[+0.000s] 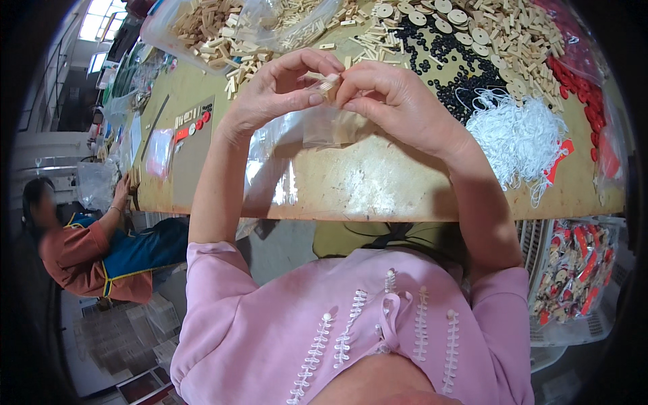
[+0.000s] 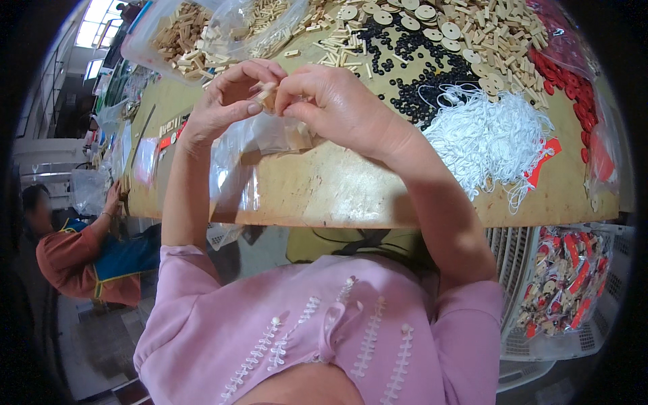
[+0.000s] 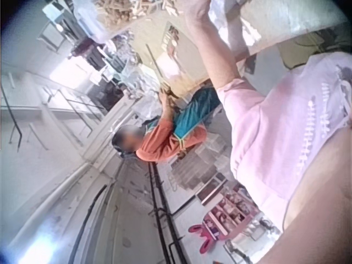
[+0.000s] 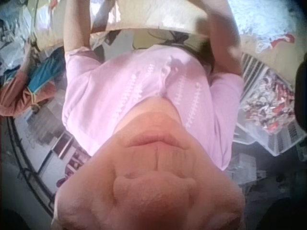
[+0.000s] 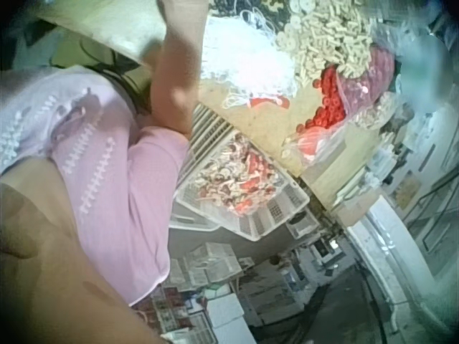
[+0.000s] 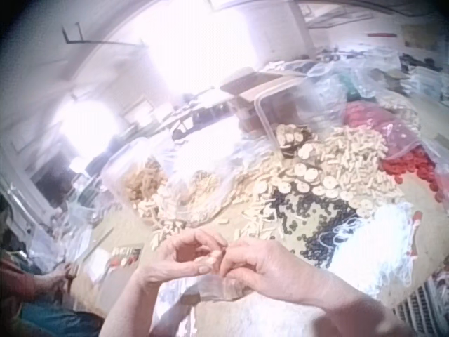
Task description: The person assembles small craft kits by placing wooden pieces, black beads, white strings, and red paper flags into clear plastic bags. The person repeatedly picks items from piles on the table, inserts them into bags, and sets the filled bags aside.
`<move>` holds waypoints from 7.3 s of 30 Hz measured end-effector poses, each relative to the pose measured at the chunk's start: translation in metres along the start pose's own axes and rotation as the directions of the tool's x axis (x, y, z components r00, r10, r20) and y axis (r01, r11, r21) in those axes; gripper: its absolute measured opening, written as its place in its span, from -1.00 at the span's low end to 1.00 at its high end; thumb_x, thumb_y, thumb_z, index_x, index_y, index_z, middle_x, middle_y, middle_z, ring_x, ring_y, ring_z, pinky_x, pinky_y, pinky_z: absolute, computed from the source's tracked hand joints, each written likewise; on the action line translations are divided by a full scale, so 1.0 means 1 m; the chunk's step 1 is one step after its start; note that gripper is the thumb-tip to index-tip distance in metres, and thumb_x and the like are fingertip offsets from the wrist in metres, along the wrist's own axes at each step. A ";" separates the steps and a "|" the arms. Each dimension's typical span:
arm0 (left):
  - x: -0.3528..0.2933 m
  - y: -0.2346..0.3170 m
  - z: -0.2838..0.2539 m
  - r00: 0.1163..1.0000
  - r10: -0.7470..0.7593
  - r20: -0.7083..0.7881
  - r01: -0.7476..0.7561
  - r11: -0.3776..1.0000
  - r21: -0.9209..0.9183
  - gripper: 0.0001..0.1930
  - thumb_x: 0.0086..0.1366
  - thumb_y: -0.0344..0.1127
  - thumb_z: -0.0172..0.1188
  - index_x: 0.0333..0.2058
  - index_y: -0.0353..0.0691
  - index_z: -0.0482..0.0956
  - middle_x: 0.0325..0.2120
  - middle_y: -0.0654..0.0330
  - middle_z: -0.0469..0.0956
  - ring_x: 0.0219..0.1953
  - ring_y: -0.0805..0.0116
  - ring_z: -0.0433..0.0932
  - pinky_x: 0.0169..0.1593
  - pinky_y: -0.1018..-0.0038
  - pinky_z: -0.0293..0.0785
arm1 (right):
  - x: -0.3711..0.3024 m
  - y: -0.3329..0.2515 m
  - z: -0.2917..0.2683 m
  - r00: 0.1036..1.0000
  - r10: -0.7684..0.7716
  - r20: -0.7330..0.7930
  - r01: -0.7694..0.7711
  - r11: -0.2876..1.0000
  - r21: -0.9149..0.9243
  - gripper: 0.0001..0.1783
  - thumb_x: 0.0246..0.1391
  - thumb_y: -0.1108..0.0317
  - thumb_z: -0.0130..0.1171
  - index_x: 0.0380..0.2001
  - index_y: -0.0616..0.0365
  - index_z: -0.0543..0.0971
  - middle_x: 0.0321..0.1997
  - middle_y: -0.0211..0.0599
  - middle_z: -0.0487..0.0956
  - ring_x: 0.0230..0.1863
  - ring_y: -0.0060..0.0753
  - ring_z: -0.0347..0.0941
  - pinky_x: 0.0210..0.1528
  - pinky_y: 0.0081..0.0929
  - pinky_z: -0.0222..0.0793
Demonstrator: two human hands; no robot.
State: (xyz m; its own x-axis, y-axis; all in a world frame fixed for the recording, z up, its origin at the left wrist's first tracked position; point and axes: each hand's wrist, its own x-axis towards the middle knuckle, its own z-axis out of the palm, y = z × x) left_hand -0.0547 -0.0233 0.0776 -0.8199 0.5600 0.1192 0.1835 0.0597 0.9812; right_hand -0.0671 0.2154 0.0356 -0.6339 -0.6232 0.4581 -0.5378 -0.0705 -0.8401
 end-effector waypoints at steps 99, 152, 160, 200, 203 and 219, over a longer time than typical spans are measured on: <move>-0.011 0.021 0.007 0.963 -0.215 -0.162 0.266 0.860 0.436 -0.80 0.30 -0.27 0.40 -0.25 -0.31 0.75 -0.47 0.45 0.60 -0.40 0.72 0.44 -0.33 0.68 0.39 | -0.001 0.002 -0.003 0.991 -0.110 0.080 0.125 0.968 -0.219 -0.93 0.12 0.49 0.22 -0.31 0.22 0.58 -0.14 -0.26 0.61 -0.09 -0.21 0.55 -0.01 -0.39 0.46; 0.134 -0.096 0.122 0.987 0.134 -0.086 -0.010 0.590 0.807 -0.68 0.14 -0.21 0.37 -0.15 -0.20 0.63 -0.28 -0.03 0.61 -0.19 0.00 0.62 -0.06 0.20 0.56 | -0.166 -0.087 -0.006 0.985 0.165 -0.040 -0.170 0.941 -0.294 -0.87 0.04 0.55 0.26 -0.29 0.22 0.62 -0.28 -0.13 0.58 -0.21 -0.03 0.54 -0.15 -0.25 0.46; 0.143 -0.098 0.144 0.961 0.218 -0.171 0.078 0.379 0.922 -0.78 0.20 -0.31 0.26 -0.17 -0.18 0.65 -0.28 -0.02 0.61 -0.24 -0.08 0.63 -0.11 0.16 0.58 | -0.158 -0.083 0.004 0.986 0.158 -0.045 -0.164 0.935 -0.313 -0.90 0.03 0.58 0.24 -0.32 0.28 0.61 -0.32 -0.14 0.58 -0.23 -0.07 0.54 -0.16 -0.28 0.46; 0.103 -0.097 0.112 0.949 -0.286 0.135 0.173 0.114 -0.978 -0.37 0.58 -0.10 -0.33 0.32 -0.63 0.10 0.33 -0.41 0.16 0.39 -0.24 0.22 0.43 0.05 0.26 | -0.164 -0.028 -0.002 0.958 0.237 -0.164 -0.262 0.953 -0.150 -0.89 0.03 0.60 0.26 -0.34 0.19 0.63 -0.41 -0.26 0.57 -0.42 -0.27 0.51 -0.35 -0.43 0.37; 0.103 -0.099 0.111 0.948 -0.287 0.137 0.178 0.123 -0.976 -0.39 0.58 -0.13 -0.34 0.32 -0.64 0.11 0.33 -0.42 0.16 0.39 -0.24 0.22 0.42 0.05 0.27 | -0.165 -0.028 -0.001 0.956 0.245 -0.163 -0.269 0.952 -0.144 -0.88 0.03 0.60 0.26 -0.34 0.19 0.63 -0.41 -0.26 0.57 -0.41 -0.27 0.51 -0.34 -0.44 0.37; 0.100 -0.107 0.090 0.978 -0.186 0.094 0.069 -0.136 -0.988 -0.49 0.58 -0.21 -0.25 0.19 -0.65 0.28 0.17 -0.34 0.37 0.18 -0.14 0.46 0.28 0.12 0.48 | -0.161 -0.035 -0.002 0.963 0.210 -0.169 -0.240 0.953 -0.187 -0.88 0.04 0.61 0.25 -0.33 0.19 0.62 -0.46 -0.28 0.52 -0.44 -0.30 0.48 -0.39 -0.43 0.34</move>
State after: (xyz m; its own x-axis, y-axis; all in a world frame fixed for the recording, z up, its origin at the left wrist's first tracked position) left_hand -0.1075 0.1010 -0.0296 -0.7852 0.6142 -0.0796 -0.6175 -0.7862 0.0251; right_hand 0.0524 0.3193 -0.0084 -0.8172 -0.4832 0.3141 -0.4640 0.2283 -0.8559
